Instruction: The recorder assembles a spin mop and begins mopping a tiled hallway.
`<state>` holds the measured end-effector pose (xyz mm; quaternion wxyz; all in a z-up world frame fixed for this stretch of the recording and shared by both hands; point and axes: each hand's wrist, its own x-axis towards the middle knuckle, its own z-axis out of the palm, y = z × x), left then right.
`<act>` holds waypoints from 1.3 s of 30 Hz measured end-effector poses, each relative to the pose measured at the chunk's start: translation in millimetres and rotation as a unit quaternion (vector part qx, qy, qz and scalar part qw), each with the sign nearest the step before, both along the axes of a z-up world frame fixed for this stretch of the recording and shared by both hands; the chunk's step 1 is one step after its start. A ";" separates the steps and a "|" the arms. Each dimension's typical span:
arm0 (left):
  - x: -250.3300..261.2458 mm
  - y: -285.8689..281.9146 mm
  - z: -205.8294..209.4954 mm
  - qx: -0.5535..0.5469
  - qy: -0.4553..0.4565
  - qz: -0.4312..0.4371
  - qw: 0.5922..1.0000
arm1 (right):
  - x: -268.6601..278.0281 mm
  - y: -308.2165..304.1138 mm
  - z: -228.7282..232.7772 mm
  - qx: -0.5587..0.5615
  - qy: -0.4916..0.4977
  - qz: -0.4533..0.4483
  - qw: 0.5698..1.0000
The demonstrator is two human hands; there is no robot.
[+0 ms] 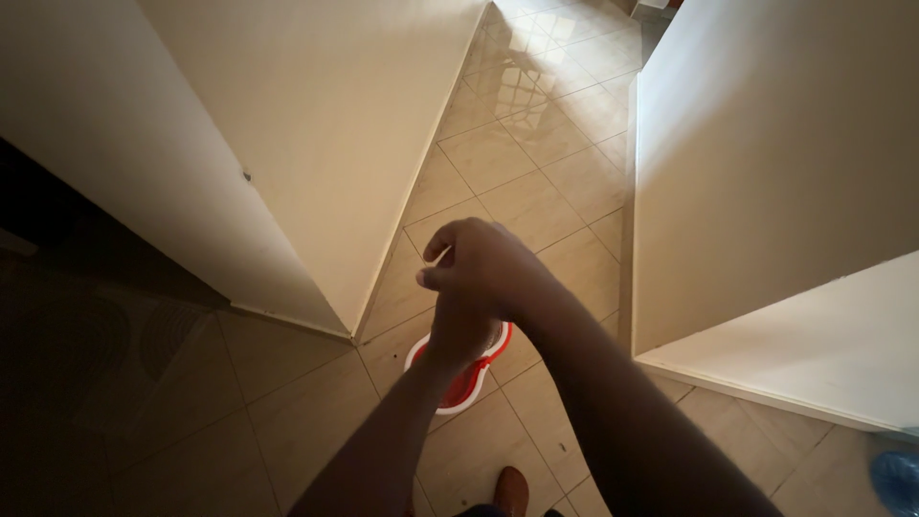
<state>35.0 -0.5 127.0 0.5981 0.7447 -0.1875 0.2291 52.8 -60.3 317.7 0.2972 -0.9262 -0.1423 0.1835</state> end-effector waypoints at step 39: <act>-35.0 6.2 -258.6 -0.406 0.354 -0.263 0.801 | -40.6 -6.4 -157.0 0.052 0.021 0.082 0.995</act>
